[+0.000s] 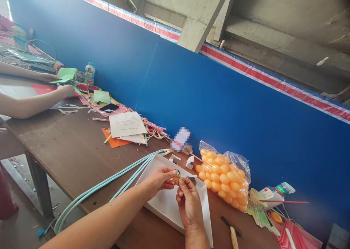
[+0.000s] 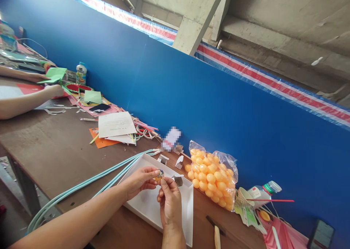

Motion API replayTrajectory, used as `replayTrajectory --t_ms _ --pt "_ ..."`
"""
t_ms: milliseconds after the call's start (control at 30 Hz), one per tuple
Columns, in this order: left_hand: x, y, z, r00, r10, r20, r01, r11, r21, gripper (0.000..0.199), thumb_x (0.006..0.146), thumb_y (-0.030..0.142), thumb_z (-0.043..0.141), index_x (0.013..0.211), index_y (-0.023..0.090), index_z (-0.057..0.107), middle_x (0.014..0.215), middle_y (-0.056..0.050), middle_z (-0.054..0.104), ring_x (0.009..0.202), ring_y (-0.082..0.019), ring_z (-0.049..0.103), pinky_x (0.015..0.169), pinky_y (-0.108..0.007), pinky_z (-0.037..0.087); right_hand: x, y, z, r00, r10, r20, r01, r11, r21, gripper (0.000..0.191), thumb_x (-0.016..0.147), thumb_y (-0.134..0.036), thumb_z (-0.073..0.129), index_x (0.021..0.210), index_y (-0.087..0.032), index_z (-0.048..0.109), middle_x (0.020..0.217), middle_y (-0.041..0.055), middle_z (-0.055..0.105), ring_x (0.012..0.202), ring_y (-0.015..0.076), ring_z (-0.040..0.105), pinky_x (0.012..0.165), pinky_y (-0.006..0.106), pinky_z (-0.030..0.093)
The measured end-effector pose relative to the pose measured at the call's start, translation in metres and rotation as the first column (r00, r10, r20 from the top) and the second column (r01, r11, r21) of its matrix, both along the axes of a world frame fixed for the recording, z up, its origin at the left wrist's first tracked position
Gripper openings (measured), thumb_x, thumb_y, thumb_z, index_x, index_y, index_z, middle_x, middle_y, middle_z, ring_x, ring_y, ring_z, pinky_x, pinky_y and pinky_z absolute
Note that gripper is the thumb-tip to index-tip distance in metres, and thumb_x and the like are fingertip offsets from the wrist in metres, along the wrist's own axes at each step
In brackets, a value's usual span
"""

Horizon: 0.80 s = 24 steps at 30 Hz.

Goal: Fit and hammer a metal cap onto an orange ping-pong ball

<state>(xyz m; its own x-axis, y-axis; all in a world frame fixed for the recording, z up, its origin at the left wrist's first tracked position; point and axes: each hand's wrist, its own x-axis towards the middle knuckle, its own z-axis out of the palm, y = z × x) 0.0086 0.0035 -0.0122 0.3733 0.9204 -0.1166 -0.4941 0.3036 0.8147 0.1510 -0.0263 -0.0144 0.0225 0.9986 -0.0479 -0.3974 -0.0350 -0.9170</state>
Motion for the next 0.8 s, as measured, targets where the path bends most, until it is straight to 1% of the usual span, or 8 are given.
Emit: replayTrajectory --t_ms 200,367,433,567,700,800 --pt "-0.0012 -0.0029 0.0043 1.0 0.012 -0.009 -0.012 1.0 0.01 0.041 0.063 0.046 0.073 0.086 0.014 0.063 0.08 -0.005 0.065 0.065 -0.01 0.058 0.067 -0.024 0.047 -0.0002 0.0011 -0.0018 1.0 0.006 -0.018 -0.006 1.0 -0.003 0.019 0.072 -0.027 0.072 0.086 -0.019 0.062 0.067 -0.0028 0.06 0.046 0.0028 0.04 0.043 0.015 0.033" --pt "-0.0015 -0.0031 0.0046 0.999 0.021 -0.024 -0.021 1.0 0.013 0.041 0.062 0.046 0.073 0.087 0.014 0.063 0.078 -0.004 0.065 0.066 -0.011 0.058 0.068 -0.024 0.046 -0.0003 0.0018 -0.002 1.0 0.011 -0.021 -0.011 1.0 -0.002 0.017 0.073 -0.026 0.071 0.085 -0.019 0.062 0.071 -0.002 0.061 0.047 0.0019 0.04 0.043 0.014 0.033" --pt "-0.0013 -0.0028 0.0042 1.0 0.017 -0.02 -0.016 1.0 0.018 0.04 0.064 0.045 0.072 0.087 0.014 0.062 0.077 -0.004 0.064 0.066 -0.01 0.058 0.068 -0.024 0.046 -0.0002 0.0014 -0.0016 1.0 0.014 -0.021 -0.014 1.0 0.003 0.016 0.073 -0.026 0.071 0.085 -0.019 0.062 0.069 -0.0029 0.06 0.047 0.0019 0.039 0.043 0.014 0.033" --pt "-0.001 -0.0025 0.0036 1.0 0.014 -0.002 -0.014 0.999 0.03 0.038 0.065 0.045 0.072 0.085 0.014 0.062 0.077 -0.004 0.064 0.068 -0.011 0.059 0.069 -0.024 0.046 -0.0003 0.0001 -0.001 0.999 0.029 -0.016 -0.029 1.0 0.009 0.016 0.073 -0.026 0.071 0.084 -0.018 0.062 0.058 -0.0056 0.053 0.046 0.0028 0.039 0.043 0.014 0.032" --pt "-0.0007 -0.0023 0.0033 1.0 0.014 -0.003 -0.014 1.0 0.023 0.039 0.064 0.045 0.072 0.085 0.014 0.062 0.077 -0.005 0.064 0.068 -0.012 0.06 0.069 -0.025 0.046 -0.0005 0.0003 -0.0014 1.0 0.028 -0.005 -0.028 1.0 0.012 0.019 0.072 -0.028 0.071 0.084 -0.018 0.061 0.063 -0.0032 0.056 0.046 0.0034 0.037 0.043 0.015 0.031" --pt "-0.0005 -0.0021 0.0035 1.0 0.016 -0.004 -0.016 1.0 0.021 0.039 0.064 0.045 0.072 0.085 0.014 0.062 0.076 -0.004 0.064 0.066 -0.011 0.059 0.068 -0.024 0.046 -0.0008 0.0011 -0.002 1.0 0.028 0.002 -0.028 1.0 0.007 0.019 0.072 -0.029 0.071 0.084 -0.019 0.061 0.058 -0.005 0.053 0.046 0.0038 0.037 0.044 0.015 0.03"
